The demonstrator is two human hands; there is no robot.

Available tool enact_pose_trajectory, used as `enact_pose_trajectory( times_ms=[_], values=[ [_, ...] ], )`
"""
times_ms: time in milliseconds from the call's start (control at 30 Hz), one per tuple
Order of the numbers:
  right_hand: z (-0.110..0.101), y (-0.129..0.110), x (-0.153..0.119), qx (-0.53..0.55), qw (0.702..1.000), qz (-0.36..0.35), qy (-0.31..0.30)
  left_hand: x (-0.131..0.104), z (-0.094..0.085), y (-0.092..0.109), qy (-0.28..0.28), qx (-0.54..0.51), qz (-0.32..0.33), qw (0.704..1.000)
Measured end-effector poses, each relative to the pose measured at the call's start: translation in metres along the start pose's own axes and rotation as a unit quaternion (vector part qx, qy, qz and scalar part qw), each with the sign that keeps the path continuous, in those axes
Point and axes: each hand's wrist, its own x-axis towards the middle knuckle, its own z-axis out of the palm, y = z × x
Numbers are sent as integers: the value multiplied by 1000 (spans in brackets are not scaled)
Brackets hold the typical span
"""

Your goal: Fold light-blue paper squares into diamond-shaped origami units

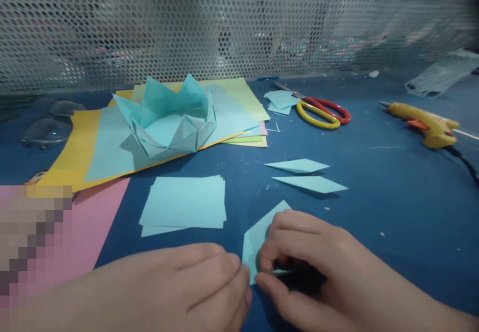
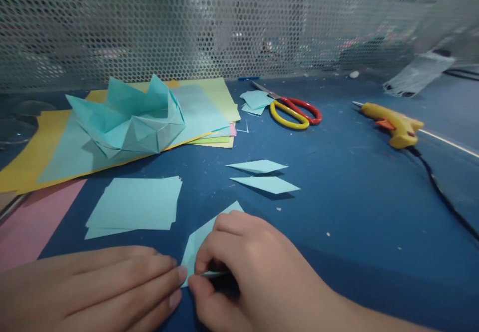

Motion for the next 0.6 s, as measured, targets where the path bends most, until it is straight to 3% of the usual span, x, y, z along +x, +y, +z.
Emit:
enact_pose_trajectory(
  times_ms=[67,200,433,600],
  values=[
    [1,2,-1,2,1000,2,-1,5,-4,-3,-7,-18,27,999],
    [1,2,-2,2,1000,10,0,11,-2,-2,14,-35,-6,999],
    [-1,-2,-3,-12,1000,21,12,14,3,-3,112,-48,-20,992],
    [-1,0,-4,-14,1000,27,-2,15,-1,-5,58,-67,-29,996]
  ],
)
